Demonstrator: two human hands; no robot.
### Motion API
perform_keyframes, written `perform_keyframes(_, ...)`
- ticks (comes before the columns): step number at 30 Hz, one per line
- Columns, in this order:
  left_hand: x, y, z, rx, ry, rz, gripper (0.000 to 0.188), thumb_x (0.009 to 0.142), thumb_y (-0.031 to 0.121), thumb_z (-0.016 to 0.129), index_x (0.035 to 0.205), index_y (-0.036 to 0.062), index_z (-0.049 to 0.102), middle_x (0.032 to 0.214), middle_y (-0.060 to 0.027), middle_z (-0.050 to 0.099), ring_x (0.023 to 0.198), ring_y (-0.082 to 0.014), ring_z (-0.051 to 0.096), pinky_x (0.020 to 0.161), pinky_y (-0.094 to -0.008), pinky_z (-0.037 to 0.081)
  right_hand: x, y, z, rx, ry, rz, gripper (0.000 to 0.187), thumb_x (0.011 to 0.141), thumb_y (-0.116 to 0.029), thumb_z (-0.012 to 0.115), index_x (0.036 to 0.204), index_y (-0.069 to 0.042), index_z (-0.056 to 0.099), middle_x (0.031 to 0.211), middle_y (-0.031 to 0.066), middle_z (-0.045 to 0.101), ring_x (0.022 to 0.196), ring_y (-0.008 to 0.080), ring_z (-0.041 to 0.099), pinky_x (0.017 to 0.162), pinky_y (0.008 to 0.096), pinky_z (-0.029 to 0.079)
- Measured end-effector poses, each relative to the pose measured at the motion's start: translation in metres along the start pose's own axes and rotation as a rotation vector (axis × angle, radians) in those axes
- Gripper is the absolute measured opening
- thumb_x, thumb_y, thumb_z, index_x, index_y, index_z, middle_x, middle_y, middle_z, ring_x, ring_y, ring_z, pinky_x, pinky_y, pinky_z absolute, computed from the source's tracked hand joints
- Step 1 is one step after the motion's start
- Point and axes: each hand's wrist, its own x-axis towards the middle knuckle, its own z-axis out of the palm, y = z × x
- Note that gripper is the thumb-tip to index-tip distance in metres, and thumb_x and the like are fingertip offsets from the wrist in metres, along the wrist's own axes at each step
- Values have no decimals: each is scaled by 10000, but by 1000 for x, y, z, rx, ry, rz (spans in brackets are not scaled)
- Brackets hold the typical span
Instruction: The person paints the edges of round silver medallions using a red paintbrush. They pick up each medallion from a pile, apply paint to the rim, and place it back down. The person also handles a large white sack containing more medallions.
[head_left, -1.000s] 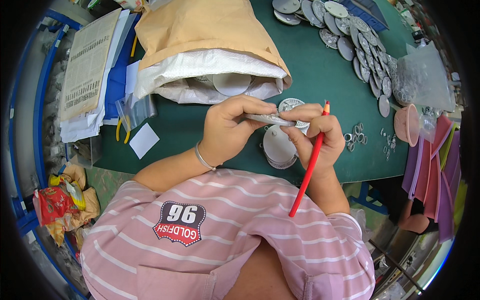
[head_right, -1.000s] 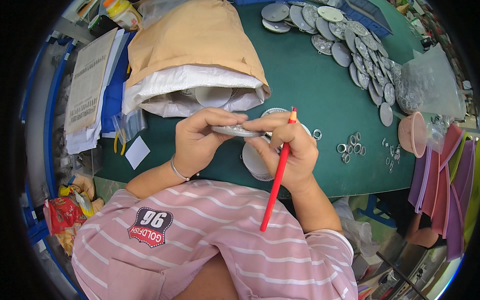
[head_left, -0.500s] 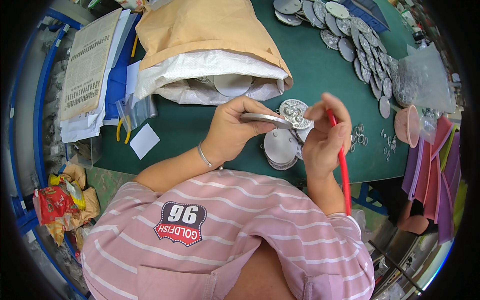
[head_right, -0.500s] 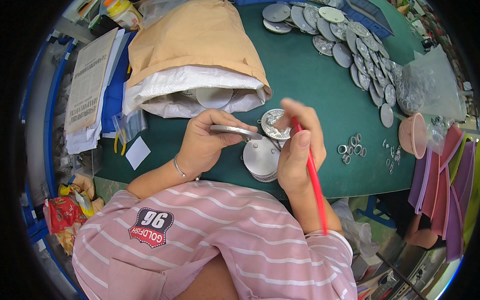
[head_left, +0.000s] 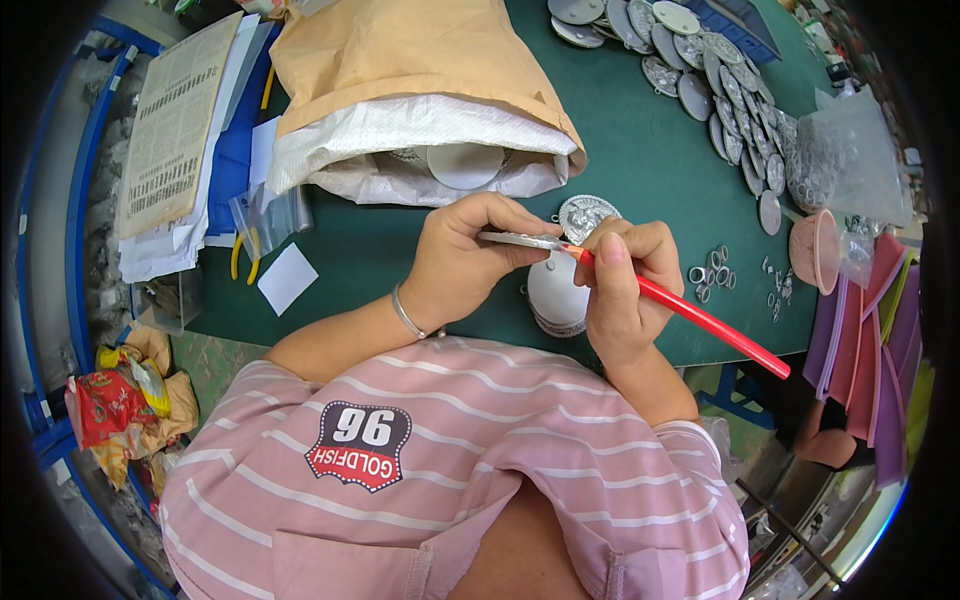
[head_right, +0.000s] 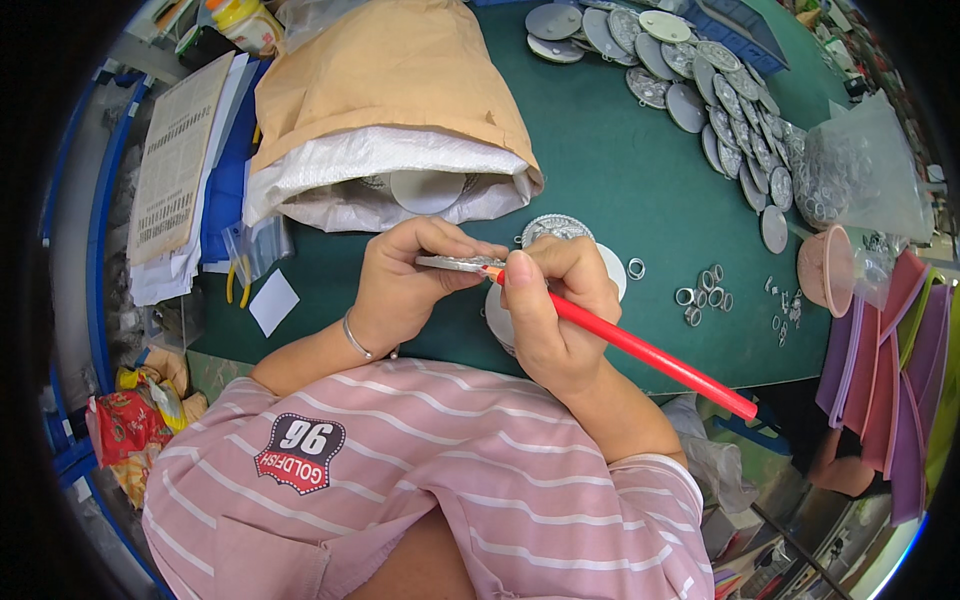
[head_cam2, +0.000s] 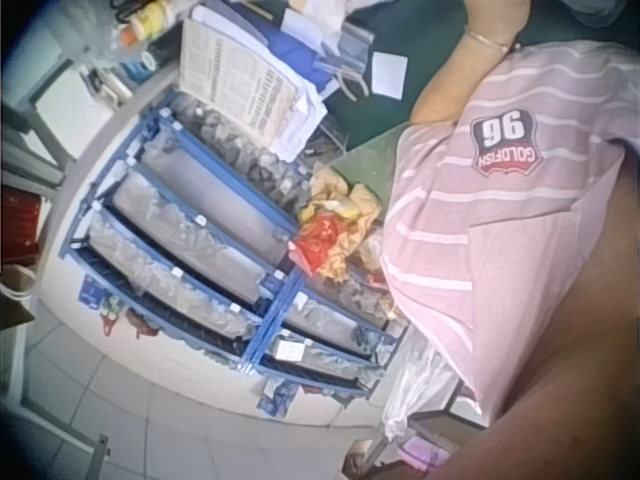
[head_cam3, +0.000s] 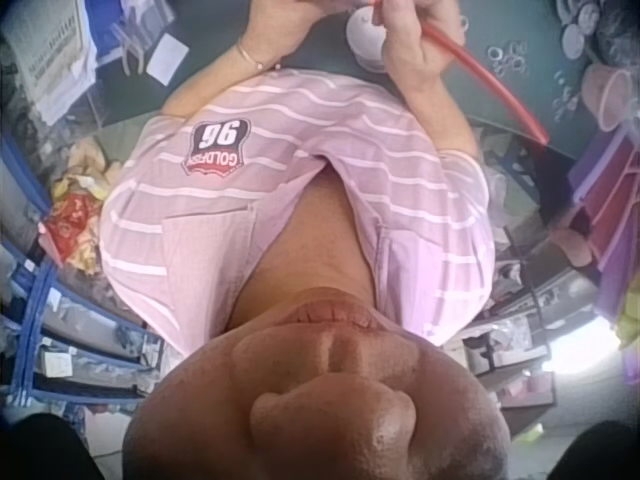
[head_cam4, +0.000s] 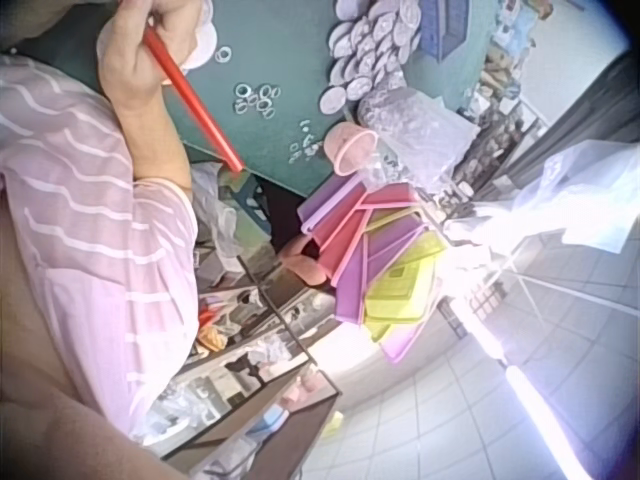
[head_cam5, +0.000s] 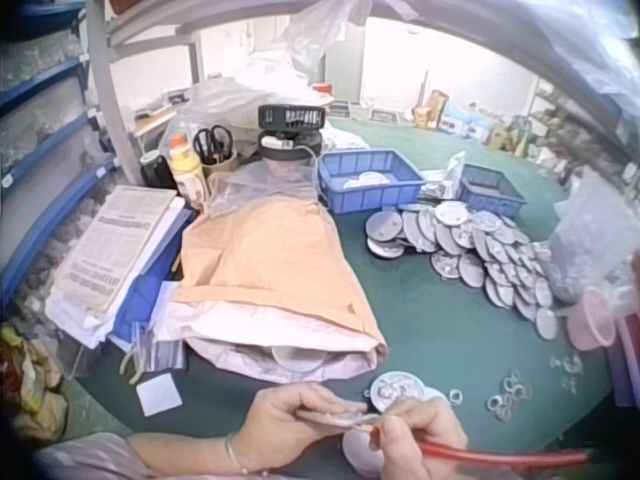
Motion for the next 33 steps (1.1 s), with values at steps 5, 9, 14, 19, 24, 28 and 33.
perform_keyframes(5,0,-2,-1,42,-9,92,206,716,-153,630,823,11,565,865,-104,613,937,-253,632,806,-321,529,1,-2,2,-67,-6,4,151,862,-2,528,734,-17,448,592,38,523,503,60,418,462,213,336)
perform_keyframes(9,-1,-4,-1,-49,-16,82,182,728,-122,643,867,-13,602,927,-103,646,883,-153,621,782,-252,510,2,2,-2,-13,-26,-29,145,853,7,515,728,-10,443,582,43,512,492,70,405,453,226,326)
perform_keyframes(14,-1,-2,-1,-78,-24,18,177,728,-118,648,861,-12,601,924,-101,646,871,-149,623,775,-249,508,3,2,-10,-37,-110,-38,136,855,11,480,727,-10,438,579,50,506,480,81,393,457,240,329)
perform_keyframes(19,2,2,1,10,-10,82,210,716,-150,632,833,12,567,896,-113,624,923,-244,633,799,-311,526,3,2,-8,130,-17,-64,152,907,-109,472,802,0,467,617,74,544,513,112,470,503,252,387)
perform_keyframes(24,3,1,-2,225,29,254,211,723,-140,631,865,12,591,908,-105,624,894,-222,633,793,-297,518,5,3,-5,-50,11,-143,213,813,-135,658,879,-14,495,753,133,615,691,180,567,664,297,446)
perform_keyframes(28,2,1,-7,425,-10,371,238,717,-109,657,912,19,611,915,-88,623,848,-188,624,754,-269,503,14,3,-3,-239,-166,-236,340,643,20,761,844,-51,497,872,154,646,769,207,575,747,328,428)
perform_keyframes(33,-1,13,5,304,76,115,264,699,-86,682,933,9,606,916,-72,619,835,-156,602,741,-248,482,8,12,-5,-167,-152,-197,326,671,86,710,791,-62,445,850,157,652,746,207,585,692,312,444)
